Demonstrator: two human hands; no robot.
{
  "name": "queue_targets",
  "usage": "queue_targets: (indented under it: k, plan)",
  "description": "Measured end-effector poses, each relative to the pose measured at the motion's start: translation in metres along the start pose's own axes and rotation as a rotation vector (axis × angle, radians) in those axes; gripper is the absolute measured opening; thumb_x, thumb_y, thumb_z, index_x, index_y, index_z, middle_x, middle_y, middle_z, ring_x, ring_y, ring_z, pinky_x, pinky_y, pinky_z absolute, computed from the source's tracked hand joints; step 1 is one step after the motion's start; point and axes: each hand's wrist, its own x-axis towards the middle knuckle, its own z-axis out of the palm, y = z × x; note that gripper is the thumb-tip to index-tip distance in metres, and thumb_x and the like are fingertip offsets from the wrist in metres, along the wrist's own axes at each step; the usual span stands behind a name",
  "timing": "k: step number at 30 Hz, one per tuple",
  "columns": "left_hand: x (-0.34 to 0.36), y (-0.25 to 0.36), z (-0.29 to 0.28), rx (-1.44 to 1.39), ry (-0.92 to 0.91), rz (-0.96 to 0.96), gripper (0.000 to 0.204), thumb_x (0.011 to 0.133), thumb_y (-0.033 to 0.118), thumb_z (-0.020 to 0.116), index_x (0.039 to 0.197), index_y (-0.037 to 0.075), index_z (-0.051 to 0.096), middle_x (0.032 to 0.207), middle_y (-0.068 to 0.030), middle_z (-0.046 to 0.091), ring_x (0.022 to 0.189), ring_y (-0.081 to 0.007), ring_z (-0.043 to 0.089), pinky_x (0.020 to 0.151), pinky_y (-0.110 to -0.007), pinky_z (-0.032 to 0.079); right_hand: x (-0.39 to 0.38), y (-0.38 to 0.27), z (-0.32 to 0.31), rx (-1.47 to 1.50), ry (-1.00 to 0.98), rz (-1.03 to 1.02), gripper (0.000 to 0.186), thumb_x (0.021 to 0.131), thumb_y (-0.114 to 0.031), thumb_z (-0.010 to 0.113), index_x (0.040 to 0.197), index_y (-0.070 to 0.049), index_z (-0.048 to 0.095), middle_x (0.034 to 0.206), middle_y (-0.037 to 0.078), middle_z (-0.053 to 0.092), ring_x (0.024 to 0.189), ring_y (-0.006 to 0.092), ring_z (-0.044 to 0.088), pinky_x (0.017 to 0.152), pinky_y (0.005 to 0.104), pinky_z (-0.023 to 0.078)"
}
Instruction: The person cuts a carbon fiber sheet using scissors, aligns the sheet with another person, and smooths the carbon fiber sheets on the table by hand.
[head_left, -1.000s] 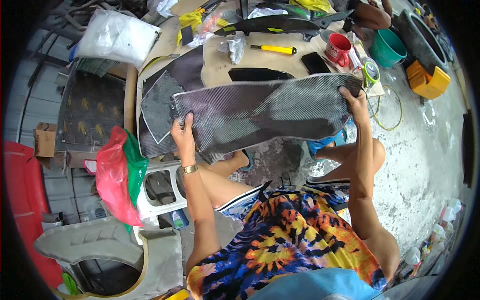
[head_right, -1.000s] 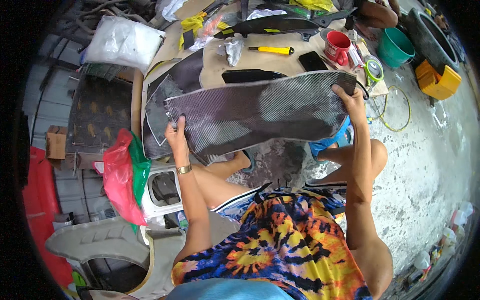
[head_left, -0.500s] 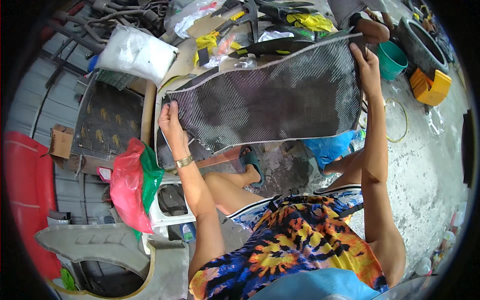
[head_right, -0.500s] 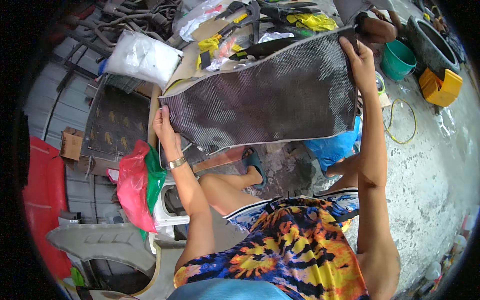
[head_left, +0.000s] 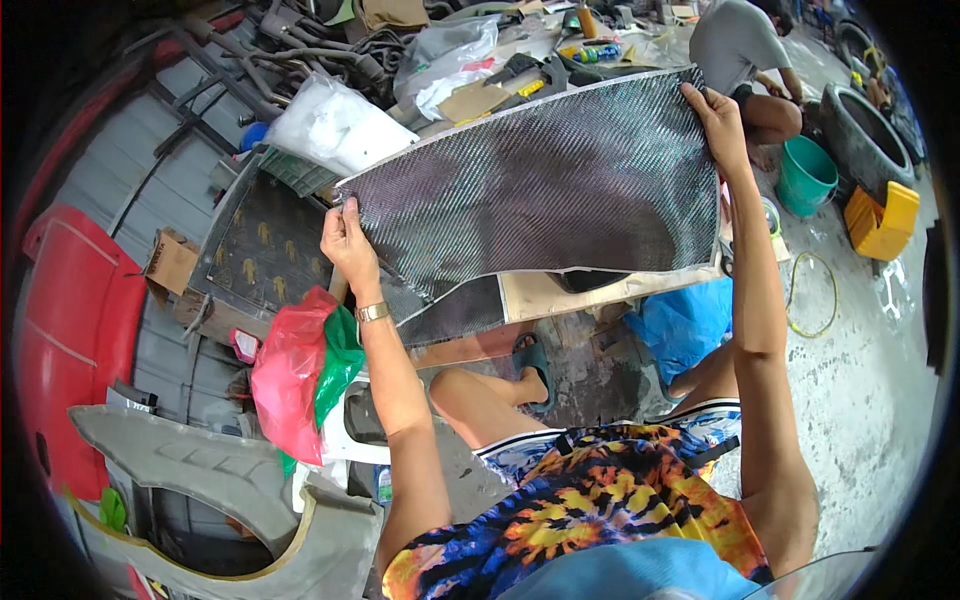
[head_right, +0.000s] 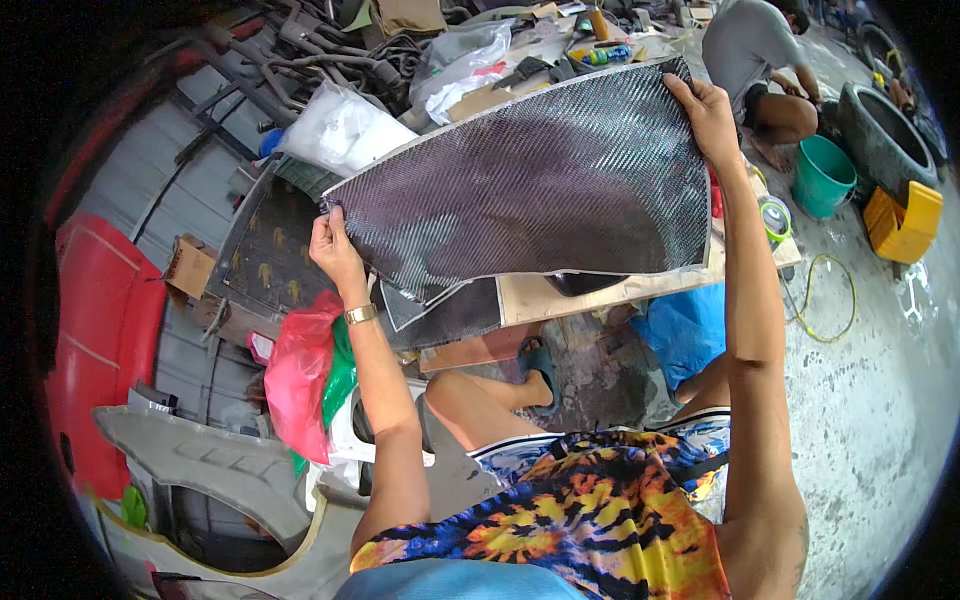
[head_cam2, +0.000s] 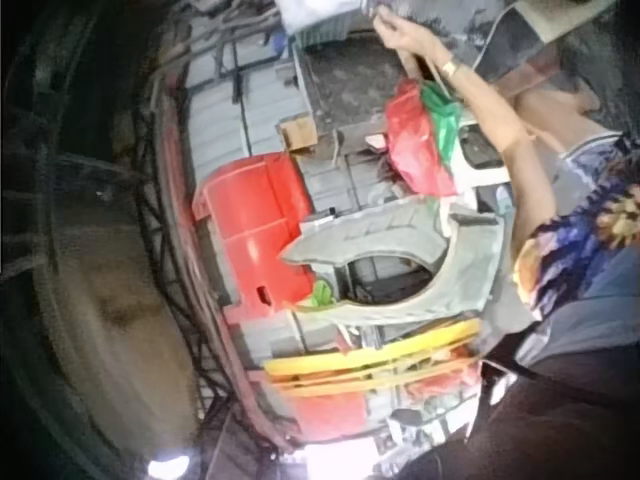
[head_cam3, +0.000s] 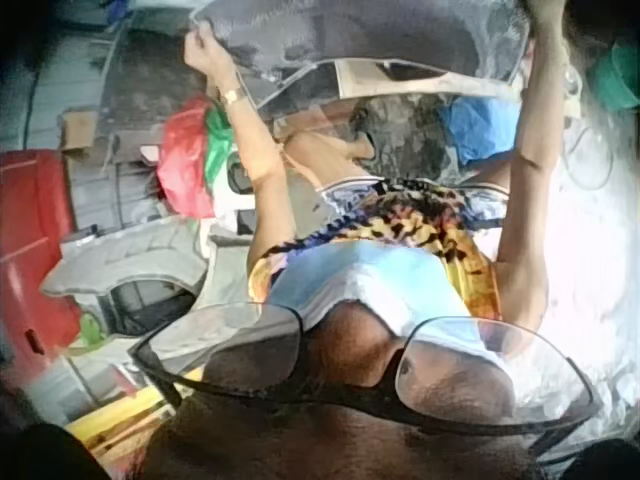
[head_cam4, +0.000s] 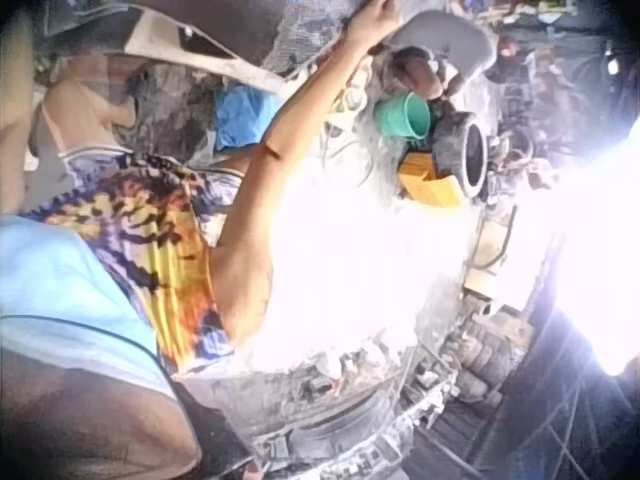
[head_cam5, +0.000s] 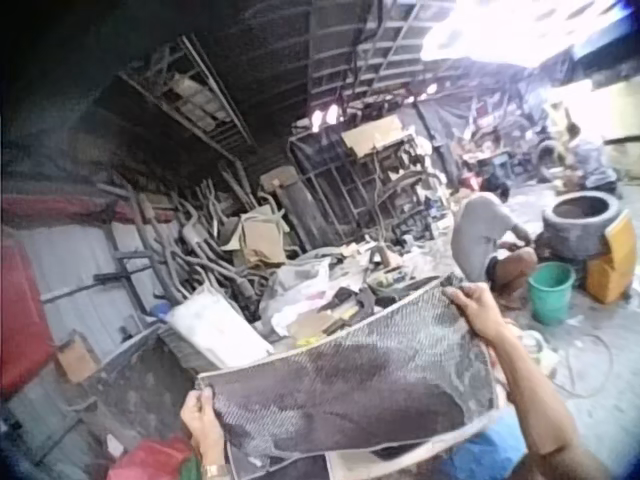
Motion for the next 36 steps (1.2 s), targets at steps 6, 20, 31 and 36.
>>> queue_targets:
  k: [6,20,31,36]
  plan:
    - [0.030,0.029,-0.002,0.026,0.046,0.049,0.028,0.090,0.015,0.062,0.069,0.002,0.049,0.061,0.0078,0.035,0.058,-0.0034,0.028,0.050,-0.022,0.023,0.022,-0.036,0.003,0.009,0.008,-0.281,0.027,0.091,-0.023,0.062,0.084,0.003,0.067,0.064,-0.008,0.052,0.055,0.0005,0.041,0.048,0.0205,0.030]
    - [0.052,0.038,0.020,-0.125,-0.068,-0.015,0.021,0.089,0.017,0.064,0.077,0.000,0.057,0.061,0.0097,0.039,0.057,-0.0003,0.028,0.048,-0.020,0.021,-0.014,0.004,-0.035,0.095,-0.188,0.090,0.015,0.084,-0.014,0.068,0.090,-0.001,0.067,0.080,-0.001,0.067,0.067,0.0048,0.059,0.064,0.0188,0.045]
    - [-0.019,0.042,0.004,-0.546,-0.284,-0.425,0.022,0.087,0.007,0.062,0.108,0.001,0.056,0.095,-0.0037,0.062,0.085,-0.0083,0.055,0.077,-0.022,0.044,-0.057,0.026,-0.044,0.044,-0.075,0.176,0.028,0.081,-0.022,0.069,0.096,0.001,0.064,0.086,0.005,0.065,0.075,0.0120,0.059,0.068,0.0269,0.047]
    - [-0.123,-0.004,-0.014,-0.332,-0.237,-0.623,0.032,0.085,0.012,0.066,0.112,-0.004,0.057,0.108,-0.0081,0.062,0.088,-0.0116,0.056,0.081,-0.028,0.044,-0.036,0.001,-0.013,-0.109,-0.207,0.370,0.037,0.081,-0.025,0.072,0.099,0.005,0.062,0.089,0.006,0.066,0.074,0.0122,0.062,0.066,0.0236,0.050]
